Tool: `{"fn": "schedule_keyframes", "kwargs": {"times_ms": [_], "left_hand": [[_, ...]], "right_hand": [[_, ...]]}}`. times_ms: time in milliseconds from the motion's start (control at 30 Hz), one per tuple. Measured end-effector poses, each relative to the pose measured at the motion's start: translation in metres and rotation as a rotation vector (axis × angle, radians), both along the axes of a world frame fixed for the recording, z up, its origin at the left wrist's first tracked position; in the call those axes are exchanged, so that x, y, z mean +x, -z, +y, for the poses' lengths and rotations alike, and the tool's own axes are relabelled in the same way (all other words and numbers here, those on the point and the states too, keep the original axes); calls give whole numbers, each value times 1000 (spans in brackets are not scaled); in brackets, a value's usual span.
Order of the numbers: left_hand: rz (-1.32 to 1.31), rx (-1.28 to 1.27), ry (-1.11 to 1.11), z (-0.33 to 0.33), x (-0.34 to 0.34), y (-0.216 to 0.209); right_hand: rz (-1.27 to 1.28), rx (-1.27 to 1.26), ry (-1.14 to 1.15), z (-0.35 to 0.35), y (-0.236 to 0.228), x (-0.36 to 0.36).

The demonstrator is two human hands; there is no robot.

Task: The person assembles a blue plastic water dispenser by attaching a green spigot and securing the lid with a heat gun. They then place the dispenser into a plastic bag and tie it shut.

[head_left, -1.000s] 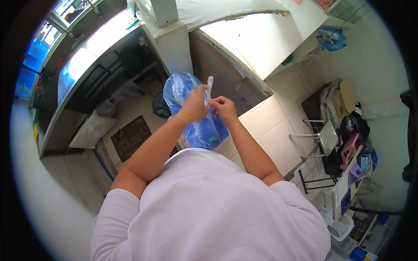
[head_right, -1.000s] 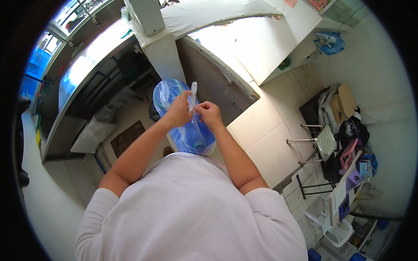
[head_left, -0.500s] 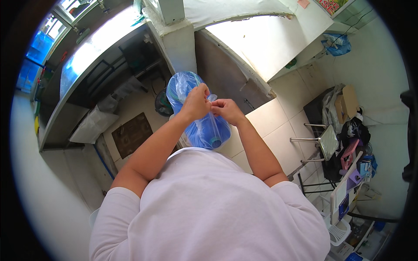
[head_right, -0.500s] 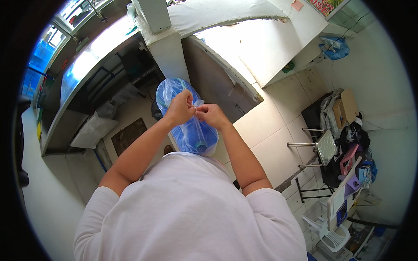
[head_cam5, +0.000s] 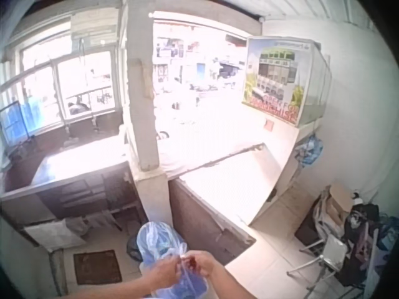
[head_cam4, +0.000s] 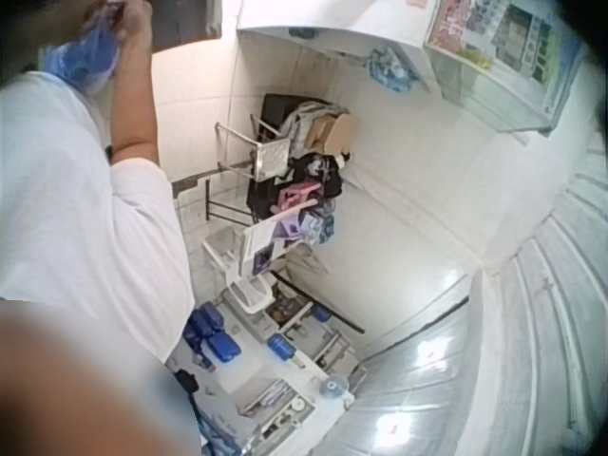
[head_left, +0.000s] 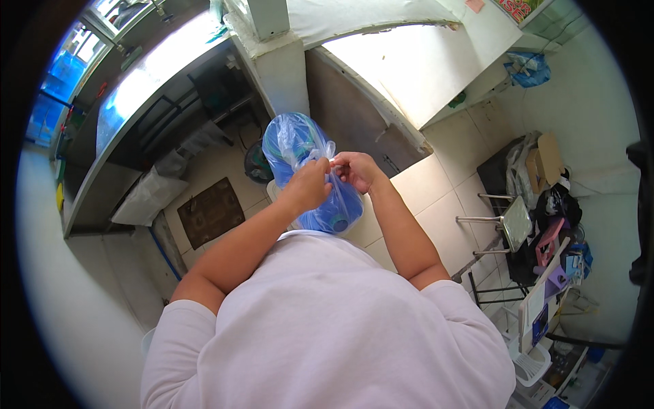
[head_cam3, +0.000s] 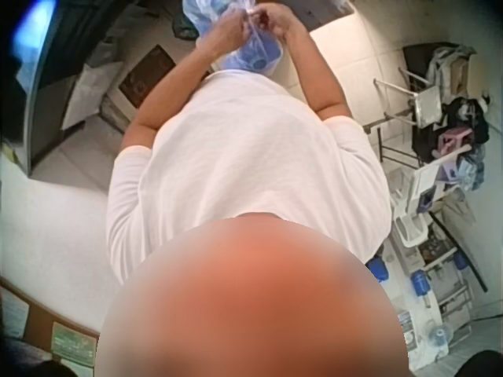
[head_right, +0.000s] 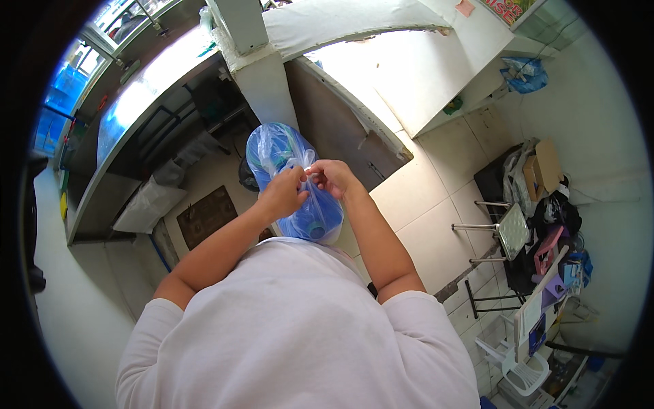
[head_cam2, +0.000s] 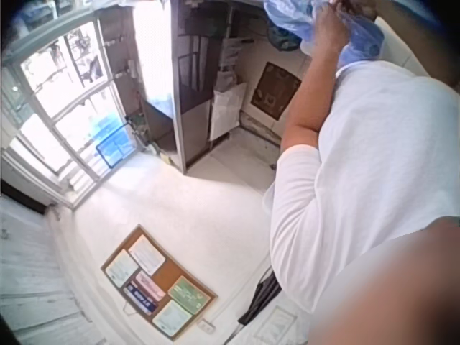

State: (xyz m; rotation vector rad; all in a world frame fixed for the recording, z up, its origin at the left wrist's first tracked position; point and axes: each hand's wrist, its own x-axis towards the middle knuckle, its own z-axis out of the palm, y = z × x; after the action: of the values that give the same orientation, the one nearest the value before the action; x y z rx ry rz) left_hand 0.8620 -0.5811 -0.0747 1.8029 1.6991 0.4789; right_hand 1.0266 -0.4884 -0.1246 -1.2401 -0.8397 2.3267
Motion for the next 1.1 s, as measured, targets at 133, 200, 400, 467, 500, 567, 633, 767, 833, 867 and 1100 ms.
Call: {"fn": "schedule_keyframes", "kwargs": {"times_ms": [133, 200, 400, 467, 500, 567, 633, 767, 833, 867, 1100], "left_hand": [[-142, -47, -139, 1, 1, -1], [-206, -63, -183, 5, 0, 3], [-153, -10, -149, 17, -6, 8], [-127, -7, -122, 15, -6, 4], [-92, 1, -108, 13, -5, 2], [-5, 11, -97, 10, -2, -3], [87, -1, -63, 11, 1, -7], [292, 141, 131, 19, 0, -8], [335, 167, 151, 22, -3, -6], [351, 181, 160, 23, -4, -5], [124, -163, 123, 15, -19, -10]], "right_hand": [[17, 207, 24, -4, 5, 0], [31, 283, 26, -7, 10, 1], [123, 476, -6, -7, 15, 6], [134, 451, -68, -5, 13, 7], [145, 404, -79, -4, 11, 7], [135, 313, -77, -1, 8, 8], [155, 311, -97, 0, 4, 8], [109, 373, -110, -1, -1, 13], [-51, 667, -154, -1, -1, 15], [-112, 809, -174, -2, 0, 15], [-496, 1002, -188, -6, 19, 14]]}}
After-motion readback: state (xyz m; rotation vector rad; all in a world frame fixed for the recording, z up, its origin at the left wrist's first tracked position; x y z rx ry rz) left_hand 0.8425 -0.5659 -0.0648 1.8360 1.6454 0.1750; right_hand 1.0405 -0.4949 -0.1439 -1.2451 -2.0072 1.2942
